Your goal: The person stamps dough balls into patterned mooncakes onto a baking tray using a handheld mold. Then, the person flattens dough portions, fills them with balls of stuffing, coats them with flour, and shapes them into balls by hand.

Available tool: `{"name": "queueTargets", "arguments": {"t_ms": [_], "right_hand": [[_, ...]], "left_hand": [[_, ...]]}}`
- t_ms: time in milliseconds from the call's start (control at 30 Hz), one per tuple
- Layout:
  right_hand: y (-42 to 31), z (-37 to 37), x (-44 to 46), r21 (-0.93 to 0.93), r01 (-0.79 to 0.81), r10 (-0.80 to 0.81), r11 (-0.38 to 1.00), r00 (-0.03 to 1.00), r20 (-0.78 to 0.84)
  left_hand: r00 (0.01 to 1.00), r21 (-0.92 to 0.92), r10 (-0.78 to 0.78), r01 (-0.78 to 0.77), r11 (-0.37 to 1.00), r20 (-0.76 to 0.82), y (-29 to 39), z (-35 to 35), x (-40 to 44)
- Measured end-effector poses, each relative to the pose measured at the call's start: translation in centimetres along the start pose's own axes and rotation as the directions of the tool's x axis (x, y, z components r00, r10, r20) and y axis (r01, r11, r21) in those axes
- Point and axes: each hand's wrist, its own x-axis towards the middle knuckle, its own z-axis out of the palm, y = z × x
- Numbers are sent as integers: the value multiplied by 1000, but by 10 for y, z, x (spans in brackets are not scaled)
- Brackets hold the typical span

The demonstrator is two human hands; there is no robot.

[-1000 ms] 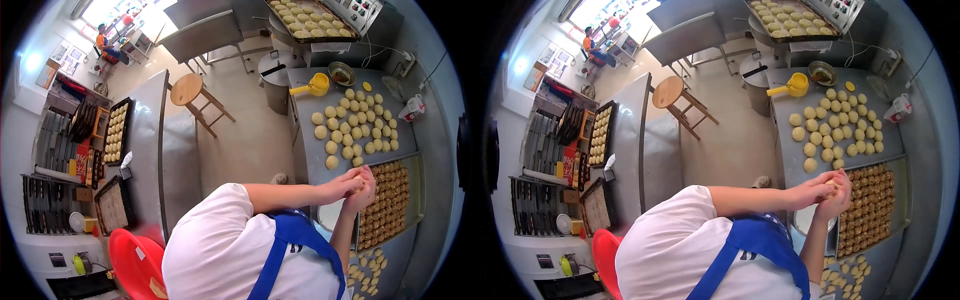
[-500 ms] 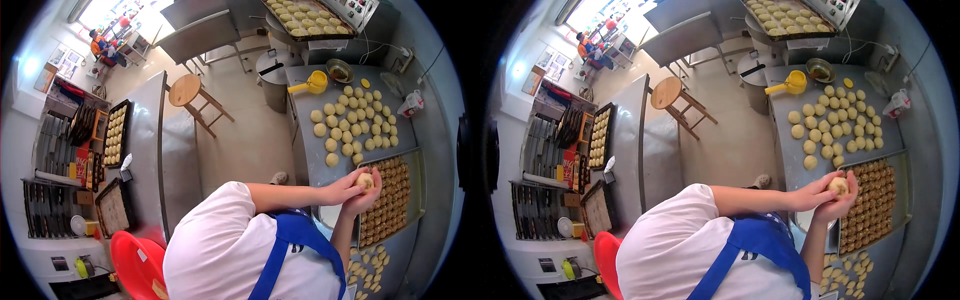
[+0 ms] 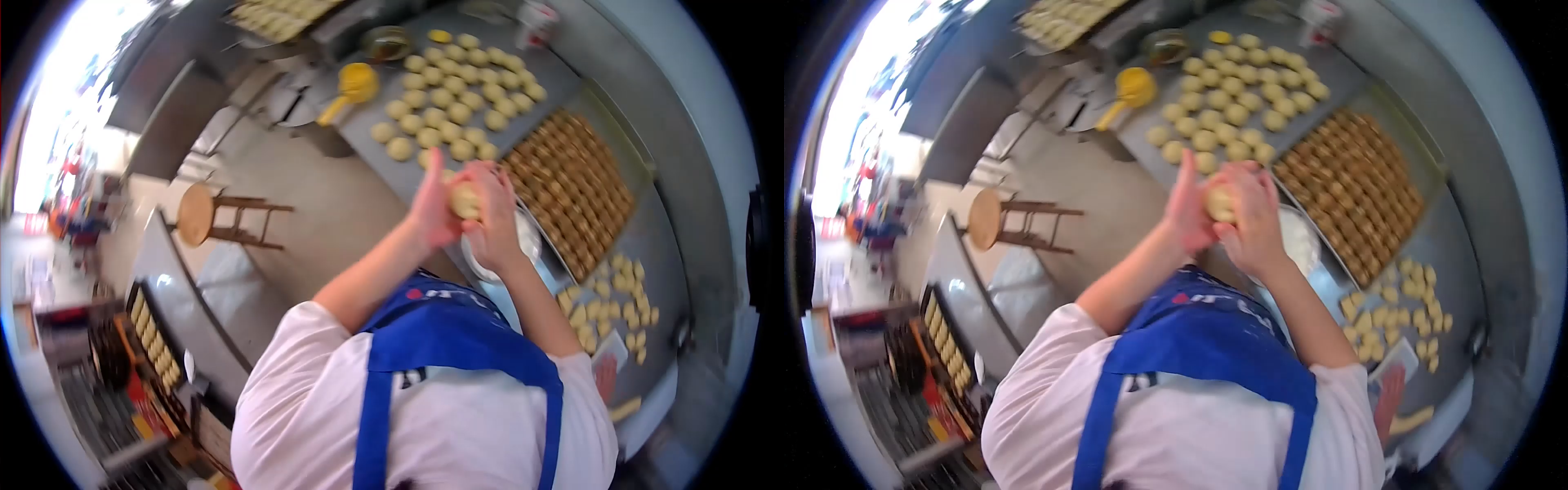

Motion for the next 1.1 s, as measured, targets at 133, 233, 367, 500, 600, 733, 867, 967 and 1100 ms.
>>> {"name": "queueTargets", "arguments": {"t_ms": [133, 233, 367, 500, 600, 733, 867, 967, 1100], "right_hand": [[36, 3, -9, -174, 208, -210, 962, 978, 9], [32, 11, -16, -204, 127, -140, 971, 989, -52], [23, 29, -14, -75, -173, 159, 982, 973, -168], [44, 50, -36, -206, -189, 214, 960, 971, 107], [57, 55, -72, -320, -506, 563, 801, 818, 118], [71, 22, -155, -498, -460, 565, 735, 822, 75], [58, 7, -196, -578, -343, 552, 740, 801, 231], [55, 6, -194, -546, -325, 499, 772, 842, 204], [21, -3, -144, -399, -302, 317, 866, 948, -32]], "left_hand": [[971, 82, -15, 35, 996, -237, -21, -8, 17], [955, 132, -9, 50, 990, -298, -18, -5, 15], [965, 123, -17, 50, 991, -261, -31, -42, 32], [909, 147, -128, 200, 969, -397, -15, -82, 45], [920, 493, 245, -66, 867, -307, 64, -128, 70], [456, 976, 890, -186, 112, -15, 184, -162, 110], [628, 846, 775, 448, -290, -67, 229, -265, 156], [804, 996, 588, -89, -17, 82, 115, -153, 123], [878, 378, -412, 477, 793, -243, -48, -118, 102]]}}
